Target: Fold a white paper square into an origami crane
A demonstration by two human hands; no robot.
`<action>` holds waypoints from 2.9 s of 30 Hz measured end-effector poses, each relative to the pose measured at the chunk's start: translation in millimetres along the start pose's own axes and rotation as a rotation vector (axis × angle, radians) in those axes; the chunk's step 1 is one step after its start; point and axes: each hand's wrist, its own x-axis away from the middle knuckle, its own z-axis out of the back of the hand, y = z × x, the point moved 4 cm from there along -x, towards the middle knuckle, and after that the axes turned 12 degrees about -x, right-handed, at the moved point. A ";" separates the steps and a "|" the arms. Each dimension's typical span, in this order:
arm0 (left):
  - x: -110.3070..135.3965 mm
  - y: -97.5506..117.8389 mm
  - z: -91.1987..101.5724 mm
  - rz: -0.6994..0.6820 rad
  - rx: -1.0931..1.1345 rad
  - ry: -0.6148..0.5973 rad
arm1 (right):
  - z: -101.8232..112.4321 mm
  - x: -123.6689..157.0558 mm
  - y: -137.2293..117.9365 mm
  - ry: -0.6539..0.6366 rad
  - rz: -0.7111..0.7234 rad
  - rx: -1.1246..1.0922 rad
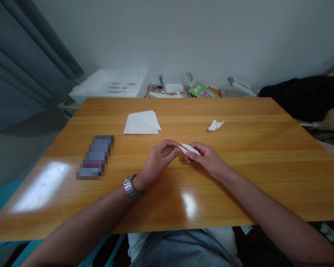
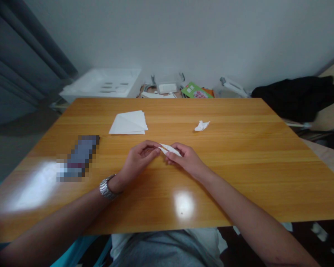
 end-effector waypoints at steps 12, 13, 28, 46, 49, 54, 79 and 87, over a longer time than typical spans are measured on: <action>1.6 4.6 -2.5 -0.011 0.069 -0.047 | -4.4 2.0 1.9 -0.029 -0.028 -0.038; 1.4 4.3 -2.5 -0.011 0.069 -0.048 | -4.8 2.4 2.2 -0.027 -0.041 -0.042; 3.2 9.8 1.8 -0.149 -0.211 -0.025 | -8.5 2.9 -0.4 -0.014 -0.024 -0.061; 6.8 26.3 1.7 -0.347 -0.479 0.013 | -6.1 0.7 -2.2 0.024 0.071 0.076; 7.9 27.6 0.9 -0.347 -0.474 0.006 | -4.9 0.4 -0.4 0.040 0.082 0.102; 8.3 27.0 0.3 -0.342 -0.469 0.031 | -5.1 0.7 -0.3 0.075 0.117 0.121; 7.4 7.3 -8.0 -0.071 0.007 -0.018 | -5.0 1.7 -3.3 0.120 0.184 0.183; 6.6 7.1 -8.4 -0.038 0.092 -0.015 | -4.4 1.5 -0.3 0.130 0.165 0.135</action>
